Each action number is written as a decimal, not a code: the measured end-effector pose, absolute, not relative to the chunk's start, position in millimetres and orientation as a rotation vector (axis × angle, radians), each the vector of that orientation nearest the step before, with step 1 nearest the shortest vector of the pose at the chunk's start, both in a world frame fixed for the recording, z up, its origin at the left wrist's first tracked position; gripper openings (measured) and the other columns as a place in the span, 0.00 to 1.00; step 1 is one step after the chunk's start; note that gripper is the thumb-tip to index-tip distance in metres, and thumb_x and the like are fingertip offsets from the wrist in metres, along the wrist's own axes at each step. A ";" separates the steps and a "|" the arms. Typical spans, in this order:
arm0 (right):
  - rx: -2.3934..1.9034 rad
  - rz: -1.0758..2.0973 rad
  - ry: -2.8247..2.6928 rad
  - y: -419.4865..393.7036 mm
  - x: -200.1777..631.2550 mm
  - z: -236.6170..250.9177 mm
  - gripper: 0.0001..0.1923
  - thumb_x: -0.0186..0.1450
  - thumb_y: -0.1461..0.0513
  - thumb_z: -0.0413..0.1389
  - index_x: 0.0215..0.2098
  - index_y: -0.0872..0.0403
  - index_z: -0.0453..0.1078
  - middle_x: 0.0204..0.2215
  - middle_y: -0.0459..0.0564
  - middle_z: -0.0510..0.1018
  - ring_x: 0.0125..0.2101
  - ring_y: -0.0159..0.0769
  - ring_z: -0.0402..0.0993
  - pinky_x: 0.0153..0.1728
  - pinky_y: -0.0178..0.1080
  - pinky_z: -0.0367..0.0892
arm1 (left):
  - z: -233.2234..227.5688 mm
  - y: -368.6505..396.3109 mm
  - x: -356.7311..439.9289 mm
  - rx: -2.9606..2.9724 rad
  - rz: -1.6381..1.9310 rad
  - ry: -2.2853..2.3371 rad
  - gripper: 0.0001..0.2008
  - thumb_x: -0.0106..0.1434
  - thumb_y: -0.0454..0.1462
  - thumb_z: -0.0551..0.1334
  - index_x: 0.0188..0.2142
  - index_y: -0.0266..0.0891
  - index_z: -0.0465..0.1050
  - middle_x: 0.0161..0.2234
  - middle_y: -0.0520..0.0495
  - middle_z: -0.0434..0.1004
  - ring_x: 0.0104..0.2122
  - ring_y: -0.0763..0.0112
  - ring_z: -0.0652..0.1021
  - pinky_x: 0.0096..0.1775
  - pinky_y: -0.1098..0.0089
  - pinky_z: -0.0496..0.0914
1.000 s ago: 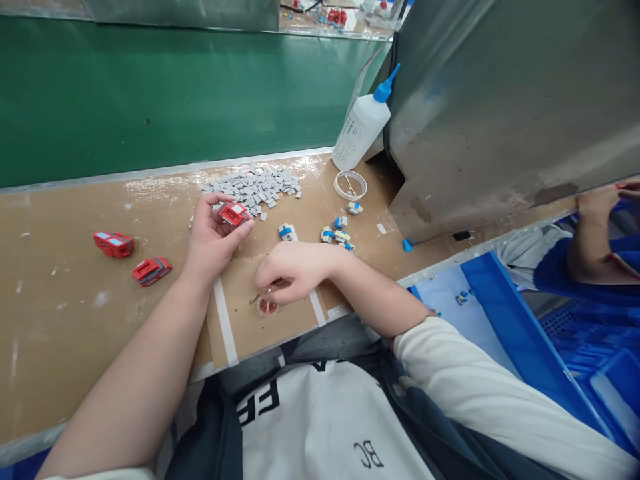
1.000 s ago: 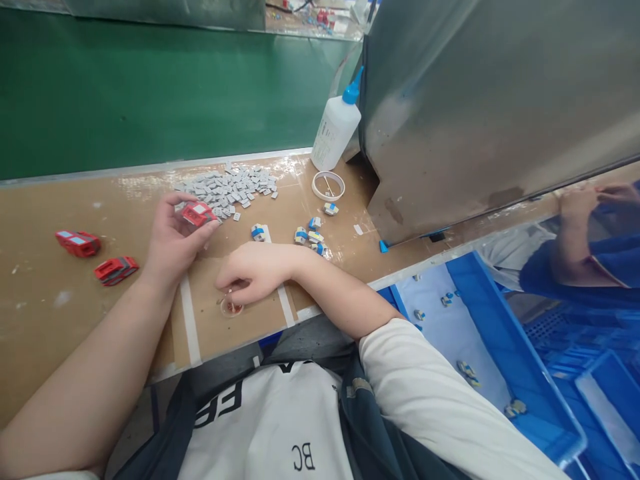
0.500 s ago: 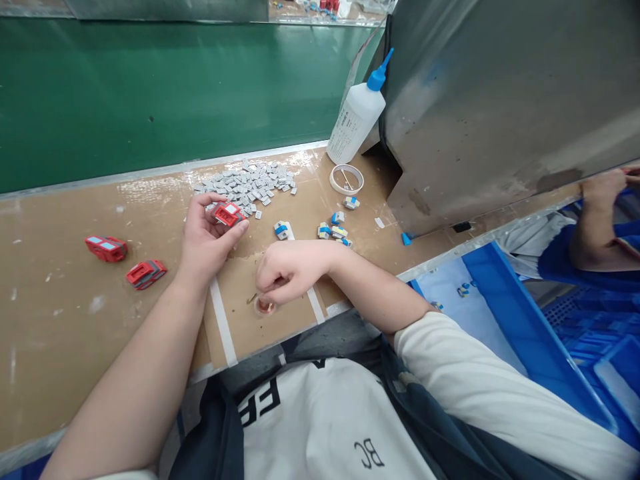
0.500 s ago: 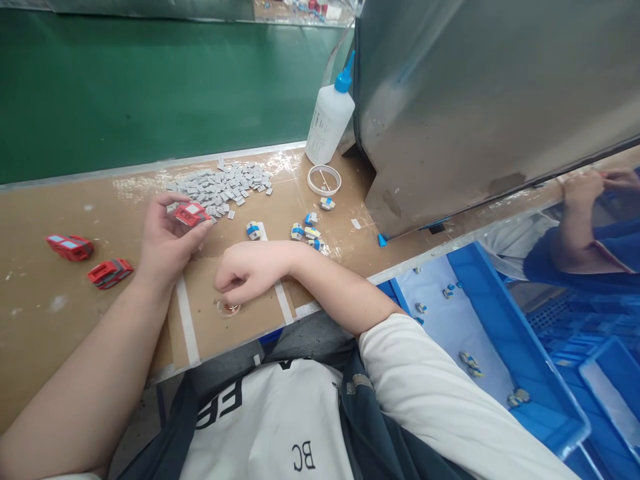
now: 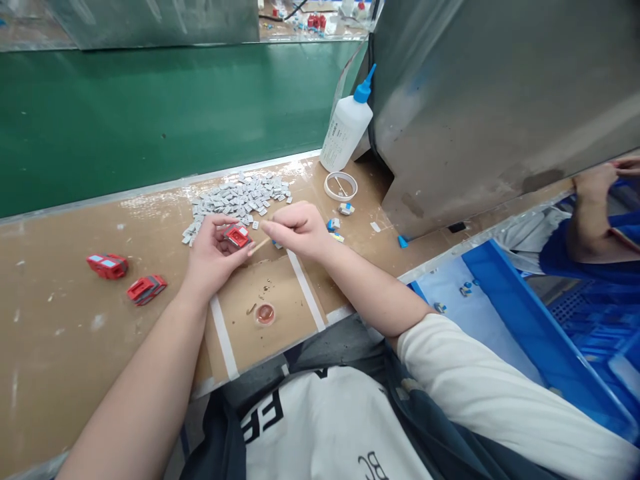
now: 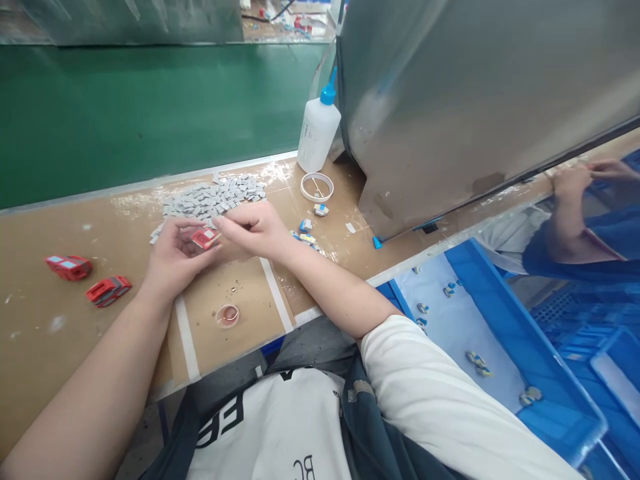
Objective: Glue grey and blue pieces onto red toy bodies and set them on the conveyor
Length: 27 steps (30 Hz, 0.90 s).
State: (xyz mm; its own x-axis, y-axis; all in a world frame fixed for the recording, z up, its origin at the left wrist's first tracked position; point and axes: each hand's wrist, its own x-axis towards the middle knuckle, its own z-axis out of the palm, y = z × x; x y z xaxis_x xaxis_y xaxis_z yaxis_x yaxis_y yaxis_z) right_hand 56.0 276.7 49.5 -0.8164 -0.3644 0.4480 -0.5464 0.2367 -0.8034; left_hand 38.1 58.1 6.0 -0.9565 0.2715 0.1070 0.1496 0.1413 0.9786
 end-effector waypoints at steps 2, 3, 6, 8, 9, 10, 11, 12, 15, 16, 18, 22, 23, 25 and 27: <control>0.696 1.534 -2.303 275.1 52.0 45.4 0.35 0.79 0.41 0.47 0.22 0.50 0.45 0.21 0.40 0.48 0.25 0.28 0.48 0.29 0.37 0.50 | 3.8 57.4 38.5 0.445 1.897 2.315 0.28 0.53 0.44 0.80 0.49 0.46 0.73 0.35 0.52 0.79 0.28 0.68 0.79 0.28 0.69 0.73; 0.671 1.500 -2.304 273.7 50.6 43.2 0.34 0.80 0.41 0.47 0.23 0.50 0.44 0.21 0.40 0.48 0.25 0.28 0.48 0.30 0.37 0.51 | 3.1 57.2 38.7 0.458 1.878 2.319 0.28 0.53 0.43 0.80 0.49 0.46 0.73 0.35 0.51 0.79 0.28 0.68 0.79 0.28 0.69 0.74; 0.675 1.439 -2.343 269.6 47.8 36.9 0.32 0.81 0.44 0.47 0.24 0.50 0.43 0.21 0.40 0.49 0.25 0.28 0.50 0.31 0.36 0.53 | 3.5 56.9 39.1 0.477 1.846 2.315 0.28 0.52 0.44 0.80 0.49 0.45 0.72 0.36 0.51 0.80 0.29 0.68 0.80 0.29 0.70 0.74; 0.668 1.435 -2.369 267.9 46.7 33.7 0.31 0.80 0.47 0.48 0.24 0.50 0.44 0.21 0.40 0.50 0.26 0.28 0.51 0.31 0.35 0.54 | 4.8 57.0 39.4 0.479 1.826 2.316 0.29 0.52 0.44 0.80 0.49 0.44 0.72 0.36 0.51 0.80 0.29 0.69 0.80 0.29 0.70 0.75; 0.662 1.439 -2.373 267.5 46.2 32.3 0.31 0.80 0.48 0.49 0.24 0.50 0.45 0.21 0.40 0.50 0.26 0.28 0.51 0.31 0.35 0.54 | 5.5 57.1 39.7 0.481 1.814 2.319 0.29 0.52 0.44 0.80 0.49 0.44 0.71 0.35 0.52 0.80 0.28 0.69 0.80 0.29 0.70 0.75; 0.658 1.443 -2.377 267.2 45.5 31.0 0.31 0.80 0.48 0.49 0.23 0.51 0.45 0.21 0.40 0.50 0.26 0.27 0.51 0.31 0.35 0.54 | 6.2 57.2 40.0 0.483 1.800 2.322 0.29 0.52 0.44 0.80 0.49 0.44 0.71 0.35 0.52 0.80 0.28 0.70 0.79 0.29 0.70 0.75; 0.656 1.445 -2.380 267.0 44.8 29.8 0.31 0.80 0.48 0.49 0.23 0.51 0.46 0.21 0.40 0.50 0.26 0.27 0.51 0.31 0.35 0.54 | 6.8 57.2 40.3 0.486 1.788 2.327 0.29 0.52 0.45 0.80 0.48 0.44 0.71 0.35 0.52 0.79 0.27 0.70 0.79 0.29 0.70 0.75; 0.661 1.447 -2.381 266.9 44.1 28.6 0.31 0.80 0.48 0.49 0.23 0.51 0.46 0.20 0.40 0.50 0.26 0.27 0.51 0.31 0.35 0.54 | 7.2 57.2 40.6 0.489 1.780 2.332 0.29 0.52 0.45 0.80 0.48 0.44 0.71 0.35 0.52 0.79 0.27 0.71 0.79 0.29 0.71 0.75; 0.684 1.452 -2.380 266.7 42.1 25.5 0.31 0.79 0.48 0.49 0.23 0.50 0.45 0.20 0.40 0.51 0.26 0.27 0.51 0.30 0.35 0.53 | 7.7 57.1 41.4 0.493 1.774 2.344 0.29 0.51 0.44 0.81 0.47 0.45 0.71 0.34 0.53 0.79 0.26 0.72 0.78 0.28 0.71 0.74; 0.693 1.451 -2.386 266.6 41.7 24.7 0.31 0.79 0.48 0.49 0.23 0.50 0.45 0.20 0.40 0.51 0.25 0.27 0.51 0.30 0.35 0.53 | 7.7 57.0 41.5 0.495 1.773 2.345 0.29 0.51 0.44 0.81 0.47 0.45 0.71 0.34 0.54 0.79 0.26 0.72 0.77 0.28 0.71 0.74; 0.702 1.447 -2.399 266.7 41.4 23.7 0.31 0.80 0.47 0.49 0.23 0.50 0.45 0.20 0.40 0.51 0.26 0.27 0.52 0.30 0.35 0.53 | 7.4 57.0 41.5 0.496 1.768 2.343 0.28 0.52 0.44 0.80 0.47 0.45 0.71 0.34 0.53 0.79 0.26 0.72 0.78 0.28 0.71 0.74; 0.721 1.437 -2.405 266.9 41.8 23.4 0.31 0.80 0.47 0.49 0.24 0.50 0.44 0.20 0.40 0.51 0.26 0.27 0.51 0.30 0.35 0.52 | 6.4 57.3 41.0 0.498 1.774 2.331 0.27 0.53 0.45 0.80 0.47 0.44 0.70 0.35 0.52 0.81 0.27 0.71 0.79 0.30 0.71 0.75; 0.730 1.433 -2.401 266.9 42.0 23.6 0.31 0.80 0.48 0.49 0.24 0.50 0.44 0.20 0.40 0.51 0.25 0.27 0.50 0.30 0.35 0.52 | 6.2 57.5 40.9 0.496 1.777 2.329 0.27 0.54 0.45 0.79 0.47 0.44 0.70 0.35 0.52 0.81 0.28 0.71 0.79 0.30 0.71 0.75; 0.745 1.427 -2.393 266.9 42.0 23.8 0.31 0.80 0.49 0.49 0.24 0.50 0.43 0.21 0.40 0.50 0.25 0.27 0.50 0.29 0.35 0.51 | 6.3 57.7 40.9 0.487 1.778 2.328 0.27 0.54 0.45 0.79 0.47 0.44 0.70 0.35 0.52 0.81 0.28 0.71 0.80 0.31 0.71 0.75; 0.749 1.427 -2.384 267.0 42.0 23.9 0.30 0.80 0.50 0.49 0.24 0.50 0.43 0.21 0.39 0.49 0.25 0.27 0.49 0.29 0.35 0.50 | 6.4 57.8 41.0 0.472 1.781 2.331 0.28 0.54 0.45 0.79 0.48 0.44 0.70 0.35 0.52 0.81 0.28 0.71 0.80 0.31 0.71 0.75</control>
